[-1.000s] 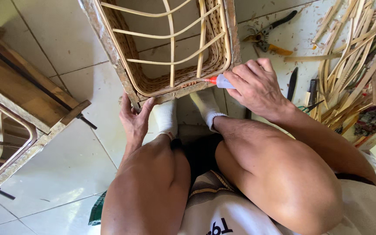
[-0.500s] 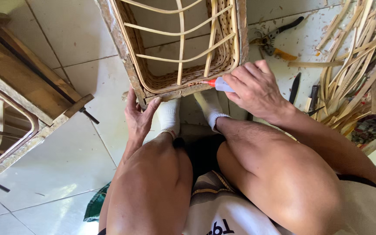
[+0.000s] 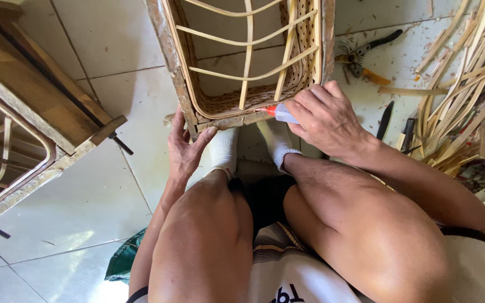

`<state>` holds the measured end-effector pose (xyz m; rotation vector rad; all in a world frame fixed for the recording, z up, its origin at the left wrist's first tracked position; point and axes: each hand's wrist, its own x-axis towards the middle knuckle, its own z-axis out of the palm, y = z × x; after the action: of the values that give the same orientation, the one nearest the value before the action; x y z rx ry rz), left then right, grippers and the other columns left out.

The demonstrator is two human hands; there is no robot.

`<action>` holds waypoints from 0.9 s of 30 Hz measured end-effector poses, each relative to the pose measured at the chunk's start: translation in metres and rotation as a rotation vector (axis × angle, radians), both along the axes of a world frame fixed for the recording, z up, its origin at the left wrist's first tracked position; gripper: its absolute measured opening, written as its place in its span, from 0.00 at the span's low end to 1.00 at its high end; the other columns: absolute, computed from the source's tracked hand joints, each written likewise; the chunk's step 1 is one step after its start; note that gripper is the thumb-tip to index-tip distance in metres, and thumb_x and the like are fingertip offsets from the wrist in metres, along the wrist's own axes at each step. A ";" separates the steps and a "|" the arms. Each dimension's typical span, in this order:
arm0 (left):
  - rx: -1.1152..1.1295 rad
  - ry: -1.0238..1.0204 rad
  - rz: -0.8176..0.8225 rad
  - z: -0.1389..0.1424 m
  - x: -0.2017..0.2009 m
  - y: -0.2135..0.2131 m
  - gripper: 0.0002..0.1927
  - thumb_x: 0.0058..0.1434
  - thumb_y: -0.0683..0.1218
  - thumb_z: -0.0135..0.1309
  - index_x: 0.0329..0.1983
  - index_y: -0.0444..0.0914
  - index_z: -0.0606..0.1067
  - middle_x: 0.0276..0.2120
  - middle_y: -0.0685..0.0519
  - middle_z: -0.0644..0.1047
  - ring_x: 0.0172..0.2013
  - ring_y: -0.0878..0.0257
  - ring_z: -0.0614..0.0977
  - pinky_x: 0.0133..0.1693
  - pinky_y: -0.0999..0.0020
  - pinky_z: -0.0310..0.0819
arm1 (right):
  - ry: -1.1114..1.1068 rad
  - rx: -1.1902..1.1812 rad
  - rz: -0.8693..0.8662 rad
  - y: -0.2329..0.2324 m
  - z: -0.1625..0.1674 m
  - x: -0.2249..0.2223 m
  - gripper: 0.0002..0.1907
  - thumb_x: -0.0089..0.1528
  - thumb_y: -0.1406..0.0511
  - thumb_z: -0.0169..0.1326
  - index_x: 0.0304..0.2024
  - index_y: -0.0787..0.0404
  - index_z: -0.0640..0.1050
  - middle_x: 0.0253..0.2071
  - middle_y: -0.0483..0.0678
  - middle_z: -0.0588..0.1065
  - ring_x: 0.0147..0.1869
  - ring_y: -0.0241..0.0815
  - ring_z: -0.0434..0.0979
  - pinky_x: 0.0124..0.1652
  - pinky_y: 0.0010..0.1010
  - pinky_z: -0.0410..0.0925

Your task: The person assembles a rectangular woven basket by inserting thin wooden strips into a wooden frame, securing them with a hammer, and applying glue to the joints. They also use a metal cylinder to press the strips into place.

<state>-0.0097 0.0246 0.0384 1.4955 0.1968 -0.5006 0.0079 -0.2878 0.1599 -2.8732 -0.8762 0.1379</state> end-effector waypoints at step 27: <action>-0.047 -0.113 0.100 -0.015 -0.012 -0.008 0.45 0.61 0.41 0.68 0.77 0.35 0.58 0.70 0.46 0.70 0.67 0.58 0.73 0.69 0.59 0.69 | -0.020 0.086 0.112 0.041 -0.015 0.020 0.16 0.56 0.60 0.68 0.38 0.64 0.80 0.33 0.47 0.71 0.38 0.41 0.70 0.41 0.35 0.62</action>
<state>-0.0219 0.0170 0.0236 1.4561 0.1696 -0.3377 0.0281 -0.2470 0.1445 -2.7513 -1.0214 0.0814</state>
